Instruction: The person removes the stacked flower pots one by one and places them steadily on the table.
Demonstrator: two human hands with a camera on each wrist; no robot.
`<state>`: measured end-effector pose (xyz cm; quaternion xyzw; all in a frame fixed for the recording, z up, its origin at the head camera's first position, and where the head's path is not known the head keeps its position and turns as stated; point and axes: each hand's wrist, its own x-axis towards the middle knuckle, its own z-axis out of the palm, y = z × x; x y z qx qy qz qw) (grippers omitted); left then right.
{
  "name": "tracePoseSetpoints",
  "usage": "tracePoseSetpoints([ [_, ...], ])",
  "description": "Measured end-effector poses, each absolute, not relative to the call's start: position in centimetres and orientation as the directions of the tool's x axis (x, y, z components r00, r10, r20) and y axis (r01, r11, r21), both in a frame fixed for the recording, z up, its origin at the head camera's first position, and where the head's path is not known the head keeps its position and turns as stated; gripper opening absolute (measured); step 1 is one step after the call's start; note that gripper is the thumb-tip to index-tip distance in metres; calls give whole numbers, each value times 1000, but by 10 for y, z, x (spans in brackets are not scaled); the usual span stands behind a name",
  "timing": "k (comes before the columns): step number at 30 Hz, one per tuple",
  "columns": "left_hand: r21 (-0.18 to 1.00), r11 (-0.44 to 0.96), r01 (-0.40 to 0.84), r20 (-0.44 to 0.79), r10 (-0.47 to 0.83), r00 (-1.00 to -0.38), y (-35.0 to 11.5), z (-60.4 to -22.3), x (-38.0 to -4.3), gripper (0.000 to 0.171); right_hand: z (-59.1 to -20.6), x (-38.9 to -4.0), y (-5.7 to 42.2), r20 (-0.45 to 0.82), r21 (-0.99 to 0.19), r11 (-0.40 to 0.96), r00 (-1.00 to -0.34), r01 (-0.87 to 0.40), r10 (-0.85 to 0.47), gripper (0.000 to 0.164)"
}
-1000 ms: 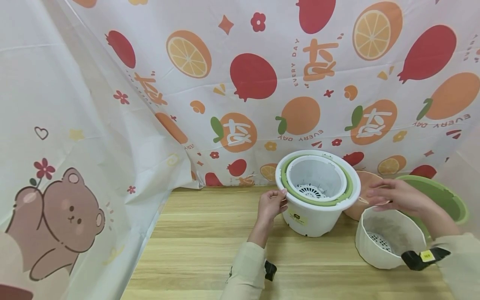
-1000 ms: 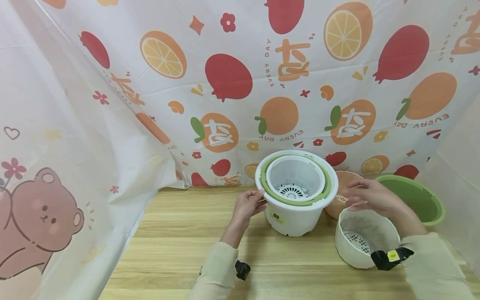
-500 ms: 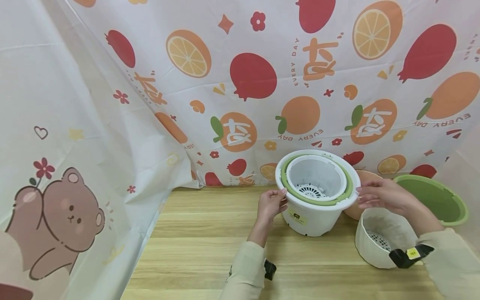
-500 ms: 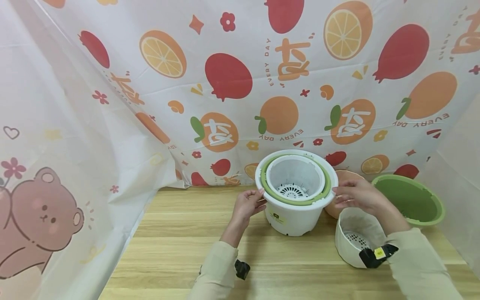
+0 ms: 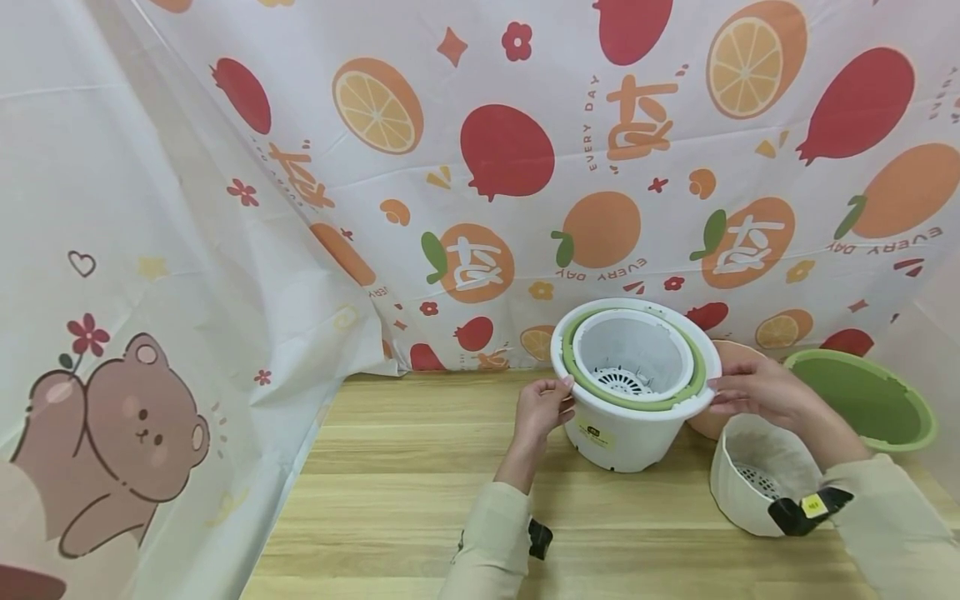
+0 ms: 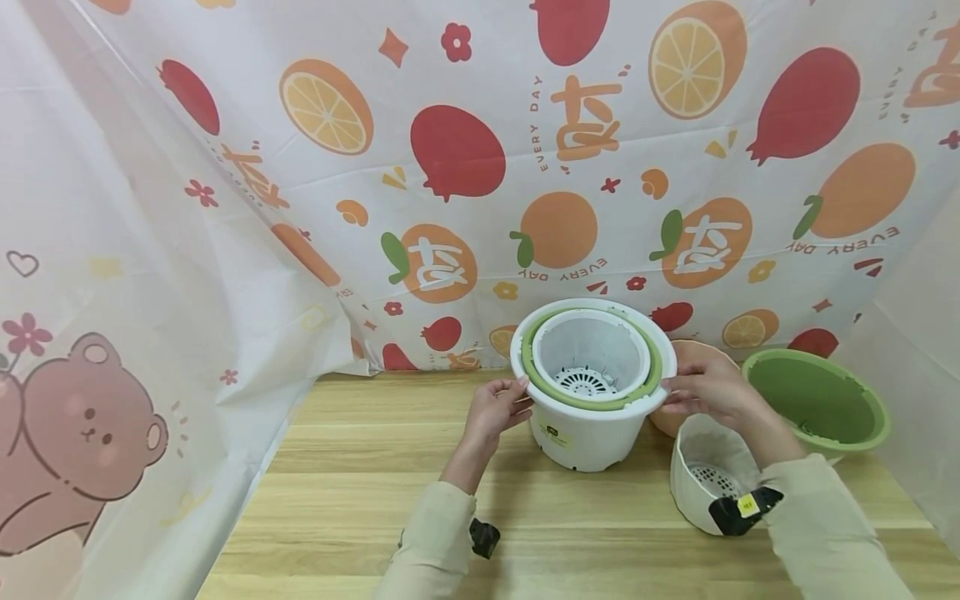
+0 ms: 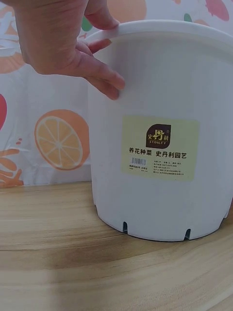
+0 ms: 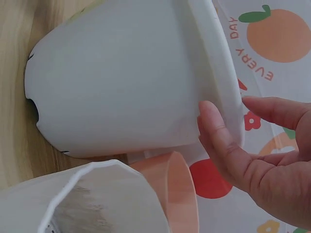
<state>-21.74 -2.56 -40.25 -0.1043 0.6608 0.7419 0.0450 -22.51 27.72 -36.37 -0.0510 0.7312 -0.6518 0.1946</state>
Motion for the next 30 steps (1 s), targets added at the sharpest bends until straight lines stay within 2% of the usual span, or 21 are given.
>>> tracePoseSetpoints([
  [5,970,-122,-208,-218,-73,-973,-26,-402,-217,24,-367,-227,277,-191,-980,119,-922,160,-337,24],
  [12,970,-123,-210,-220,-76,-973,-26,-402,-217,23,-367,-225,276,-191,-981,78,-920,175,-341,15],
  [21,971,-121,-205,-214,-75,-974,-25,-402,-216,22,-367,-223,275,-178,-984,54,-925,169,-336,23],
  [30,972,-118,-205,-215,-76,-974,-25,-401,-215,23,-368,-225,274,-188,-982,40,-925,186,-330,22],
])
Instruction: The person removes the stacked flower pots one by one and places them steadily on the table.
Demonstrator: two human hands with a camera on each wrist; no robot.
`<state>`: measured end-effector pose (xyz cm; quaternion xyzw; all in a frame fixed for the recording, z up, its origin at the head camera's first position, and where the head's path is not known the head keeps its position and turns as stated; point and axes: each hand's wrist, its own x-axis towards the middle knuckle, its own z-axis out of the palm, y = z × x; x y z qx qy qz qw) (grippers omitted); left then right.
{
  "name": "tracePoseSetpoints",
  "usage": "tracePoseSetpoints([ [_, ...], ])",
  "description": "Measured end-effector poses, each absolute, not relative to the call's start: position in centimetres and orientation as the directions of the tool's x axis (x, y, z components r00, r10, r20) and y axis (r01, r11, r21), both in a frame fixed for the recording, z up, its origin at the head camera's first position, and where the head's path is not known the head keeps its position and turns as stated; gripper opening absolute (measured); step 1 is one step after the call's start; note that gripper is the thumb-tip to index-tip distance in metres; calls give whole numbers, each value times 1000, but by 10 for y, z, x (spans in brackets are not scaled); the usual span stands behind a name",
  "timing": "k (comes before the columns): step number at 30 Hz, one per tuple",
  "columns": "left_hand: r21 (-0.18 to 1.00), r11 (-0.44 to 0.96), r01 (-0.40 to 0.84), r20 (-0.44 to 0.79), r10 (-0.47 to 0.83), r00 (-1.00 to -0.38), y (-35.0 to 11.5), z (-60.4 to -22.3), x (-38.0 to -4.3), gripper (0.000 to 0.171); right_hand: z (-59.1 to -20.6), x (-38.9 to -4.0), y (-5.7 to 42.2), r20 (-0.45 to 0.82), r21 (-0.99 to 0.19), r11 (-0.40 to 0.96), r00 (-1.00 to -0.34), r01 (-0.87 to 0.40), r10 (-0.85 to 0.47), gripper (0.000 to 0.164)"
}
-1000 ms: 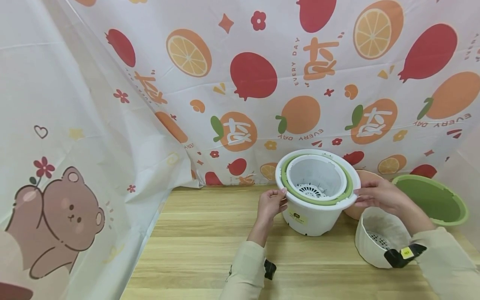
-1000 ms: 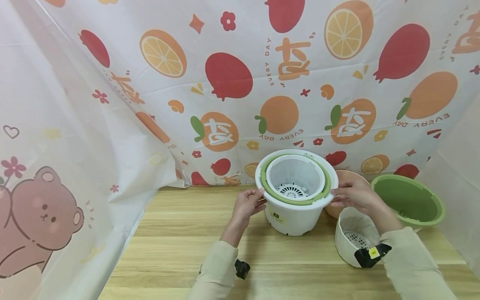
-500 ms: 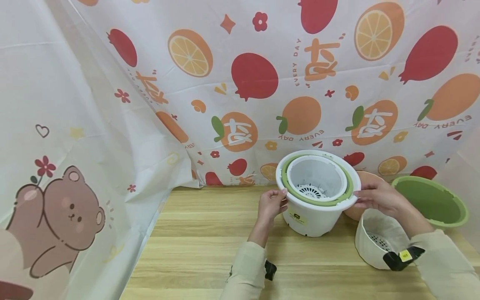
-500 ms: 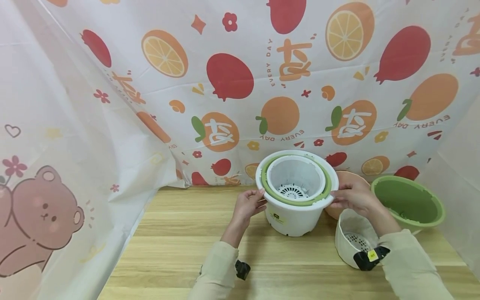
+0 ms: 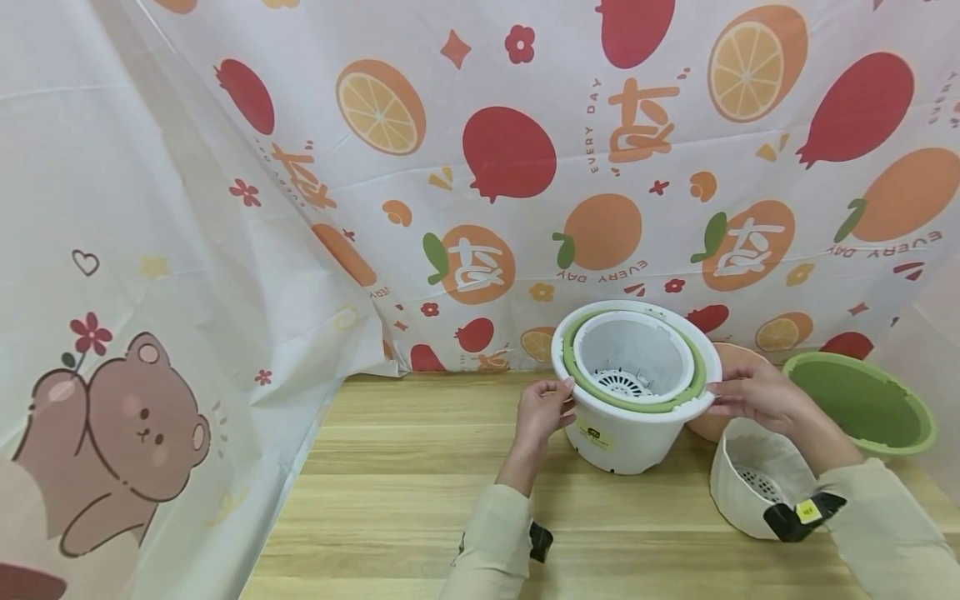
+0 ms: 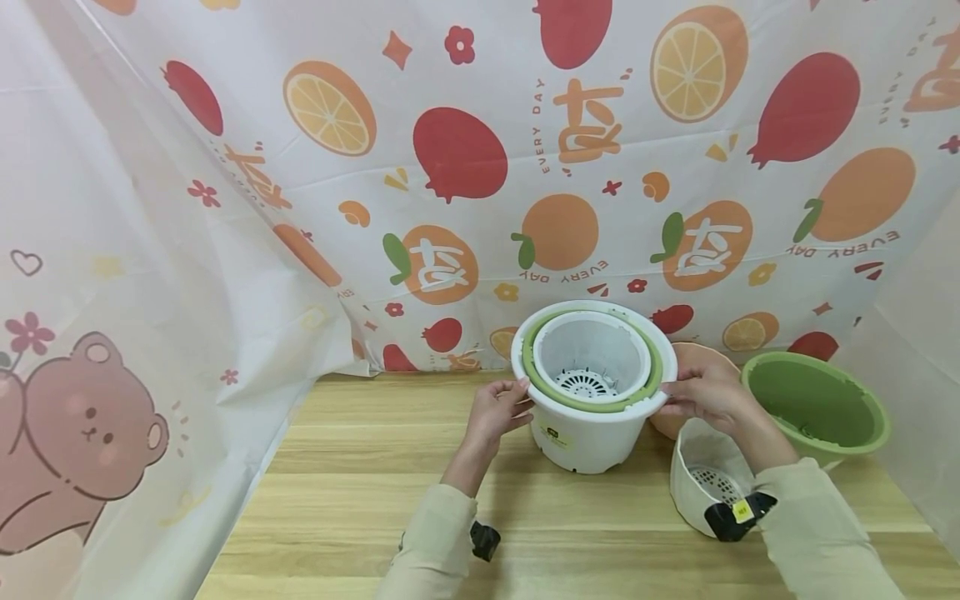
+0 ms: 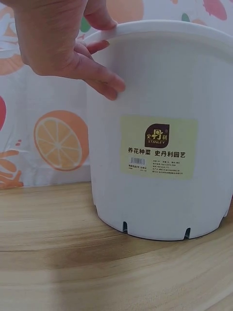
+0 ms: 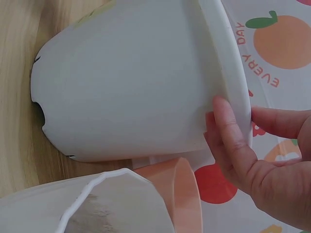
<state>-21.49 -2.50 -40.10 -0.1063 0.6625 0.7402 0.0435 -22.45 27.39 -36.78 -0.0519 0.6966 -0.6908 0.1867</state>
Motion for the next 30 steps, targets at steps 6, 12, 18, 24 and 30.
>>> tracePoseSetpoints([
  [6,973,-125,-197,-207,-79,-975,-25,-400,-214,22,-367,-225,274,-206,-978,52,-924,200,-323,18],
  [12,970,-131,-205,-215,-69,-974,-26,-399,-212,21,-364,-226,273,-222,-975,58,-914,215,-339,13],
  [18,975,-120,-187,-196,-73,-978,-26,-401,-213,22,-362,-226,271,-240,-971,63,-913,232,-331,12],
  [24,978,-111,-178,-188,-87,-978,-26,-402,-213,23,-362,-226,271,-243,-970,70,-912,233,-329,15],
  [30,979,-100,-176,-185,-94,-978,-26,-402,-213,24,-362,-226,272,-252,-967,59,-911,247,-326,14],
])
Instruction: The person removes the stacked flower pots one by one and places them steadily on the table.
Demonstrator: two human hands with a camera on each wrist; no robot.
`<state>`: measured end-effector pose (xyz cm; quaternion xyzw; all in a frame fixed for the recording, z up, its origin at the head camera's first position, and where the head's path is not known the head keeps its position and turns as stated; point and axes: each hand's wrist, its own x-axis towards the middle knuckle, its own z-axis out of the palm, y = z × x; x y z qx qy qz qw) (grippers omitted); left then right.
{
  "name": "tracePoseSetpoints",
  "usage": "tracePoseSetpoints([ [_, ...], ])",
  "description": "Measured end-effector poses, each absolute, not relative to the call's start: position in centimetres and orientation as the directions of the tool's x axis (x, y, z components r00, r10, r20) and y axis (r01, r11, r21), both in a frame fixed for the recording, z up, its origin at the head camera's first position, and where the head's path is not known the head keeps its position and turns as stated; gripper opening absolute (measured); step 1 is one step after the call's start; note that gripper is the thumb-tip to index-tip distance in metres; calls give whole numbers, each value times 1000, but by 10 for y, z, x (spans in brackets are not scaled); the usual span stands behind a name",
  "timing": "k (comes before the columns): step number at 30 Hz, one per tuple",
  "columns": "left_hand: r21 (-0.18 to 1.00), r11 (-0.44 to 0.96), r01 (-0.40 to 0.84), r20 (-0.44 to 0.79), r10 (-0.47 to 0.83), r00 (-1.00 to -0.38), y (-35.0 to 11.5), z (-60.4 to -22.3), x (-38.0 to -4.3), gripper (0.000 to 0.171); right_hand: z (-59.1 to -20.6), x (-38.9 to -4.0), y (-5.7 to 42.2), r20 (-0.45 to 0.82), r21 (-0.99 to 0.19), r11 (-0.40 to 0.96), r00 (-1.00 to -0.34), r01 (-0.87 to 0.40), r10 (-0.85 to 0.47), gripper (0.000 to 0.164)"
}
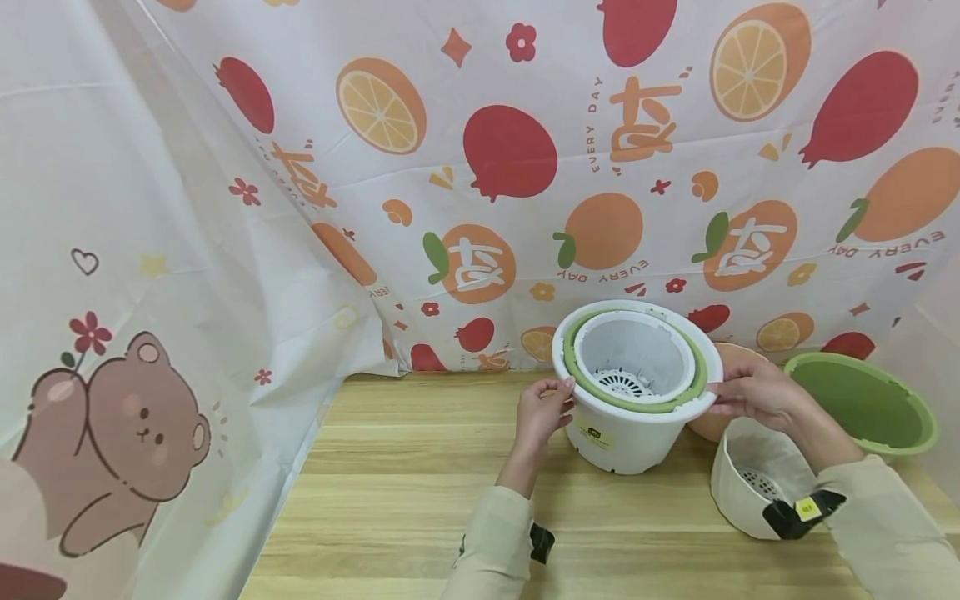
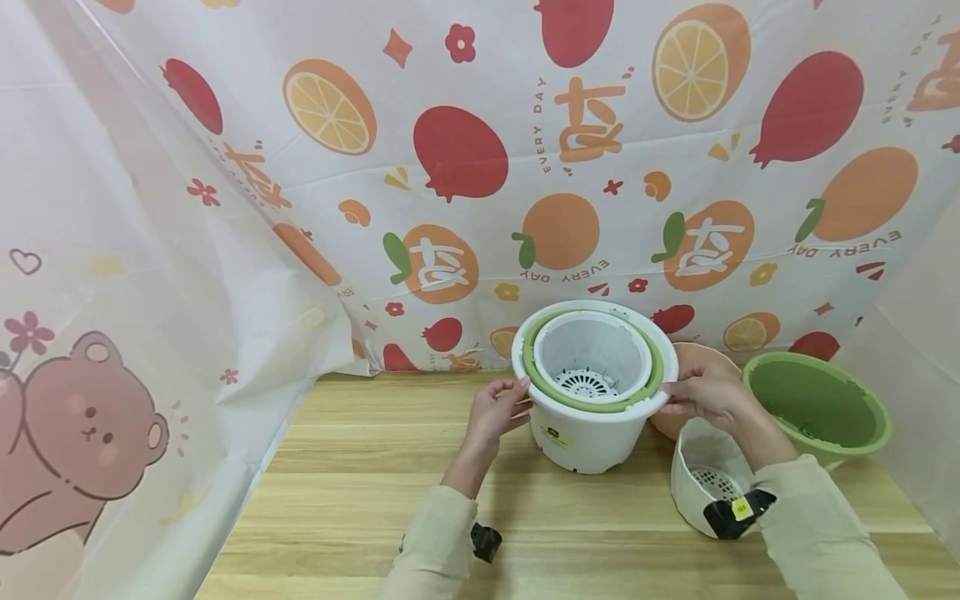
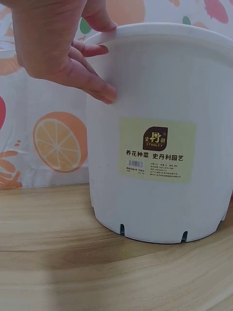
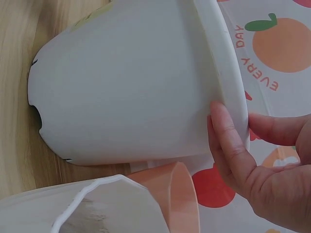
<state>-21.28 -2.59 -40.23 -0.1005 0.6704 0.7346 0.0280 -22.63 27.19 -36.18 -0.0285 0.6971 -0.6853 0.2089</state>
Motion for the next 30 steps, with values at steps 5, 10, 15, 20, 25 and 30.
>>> tracePoseSetpoints([
  [5,980,-92,-177,-185,-98,-978,-26,-401,-212,24,-362,-226,272,-260,-965,66,-910,252,-323,14],
  [10,980,-89,-178,-187,-97,-978,-26,-401,-212,25,-361,-227,272,-268,-963,73,-907,258,-325,11],
  [15,981,-73,-180,-187,-102,-977,-27,-401,-211,29,-360,-226,272,-274,-961,64,-906,268,-323,10],
  [20,980,-88,-179,-189,-127,-974,-29,-402,-211,33,-360,-226,271,-280,-960,70,-908,272,-311,8],
  [25,981,-99,-168,-182,-155,-971,-30,-400,-212,35,-359,-226,270,-285,-959,78,-907,274,-312,9],
  [30,983,-87,-160,-172,-161,-972,-31,-399,-211,38,-359,-226,271,-281,-959,75,-904,272,-321,9],
])
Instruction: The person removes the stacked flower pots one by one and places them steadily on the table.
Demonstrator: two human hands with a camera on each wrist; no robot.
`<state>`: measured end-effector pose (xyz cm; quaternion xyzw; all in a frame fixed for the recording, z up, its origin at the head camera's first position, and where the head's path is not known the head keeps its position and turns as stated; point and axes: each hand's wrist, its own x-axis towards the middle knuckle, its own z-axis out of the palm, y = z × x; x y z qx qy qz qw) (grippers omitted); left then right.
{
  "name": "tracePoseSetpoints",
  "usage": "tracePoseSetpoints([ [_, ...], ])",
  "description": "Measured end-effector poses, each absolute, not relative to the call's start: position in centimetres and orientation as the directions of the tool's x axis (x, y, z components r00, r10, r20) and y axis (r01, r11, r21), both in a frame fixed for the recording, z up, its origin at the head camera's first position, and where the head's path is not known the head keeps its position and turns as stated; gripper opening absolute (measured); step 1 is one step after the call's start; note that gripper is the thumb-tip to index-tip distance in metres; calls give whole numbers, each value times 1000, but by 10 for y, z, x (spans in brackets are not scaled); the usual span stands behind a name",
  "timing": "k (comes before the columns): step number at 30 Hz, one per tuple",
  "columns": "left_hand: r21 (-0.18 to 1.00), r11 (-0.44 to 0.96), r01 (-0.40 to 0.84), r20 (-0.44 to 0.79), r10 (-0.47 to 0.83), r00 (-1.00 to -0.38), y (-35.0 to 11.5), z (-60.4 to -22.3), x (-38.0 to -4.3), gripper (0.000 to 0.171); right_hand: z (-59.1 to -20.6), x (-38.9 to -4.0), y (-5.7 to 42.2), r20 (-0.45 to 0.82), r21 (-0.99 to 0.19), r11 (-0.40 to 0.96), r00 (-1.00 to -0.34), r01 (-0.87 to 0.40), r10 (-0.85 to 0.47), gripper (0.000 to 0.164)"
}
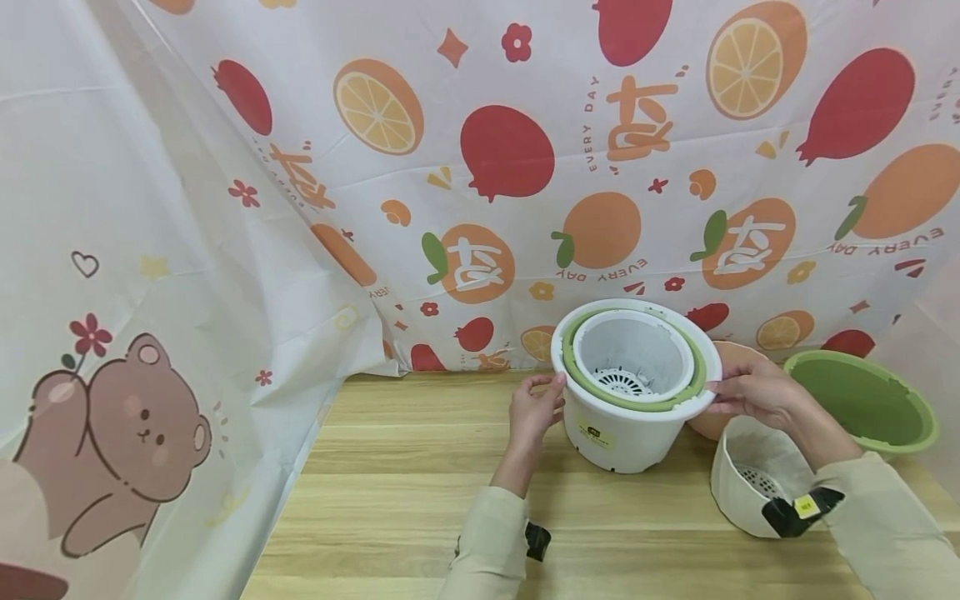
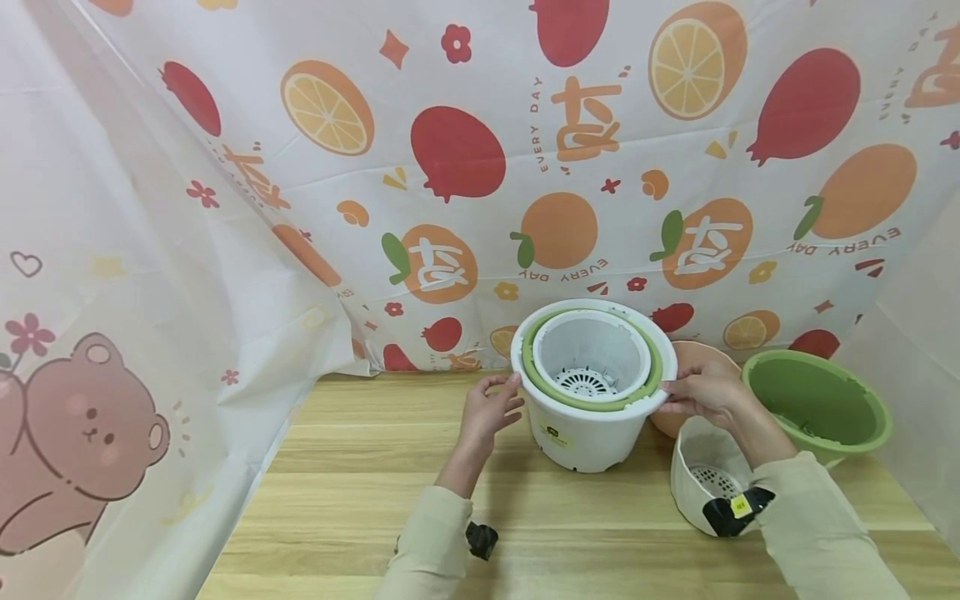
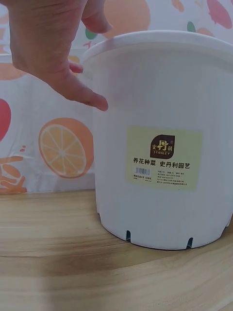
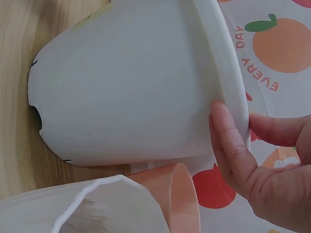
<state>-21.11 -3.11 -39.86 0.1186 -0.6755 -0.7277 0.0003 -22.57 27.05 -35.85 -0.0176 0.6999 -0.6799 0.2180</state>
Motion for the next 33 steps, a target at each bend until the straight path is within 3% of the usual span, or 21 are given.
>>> tracePoseSetpoints([
  [33,994,37,-106,-100,-123,-987,-27,-369,-210,48,-359,-226,271,-280,-960,71,-908,271,-312,12],
])
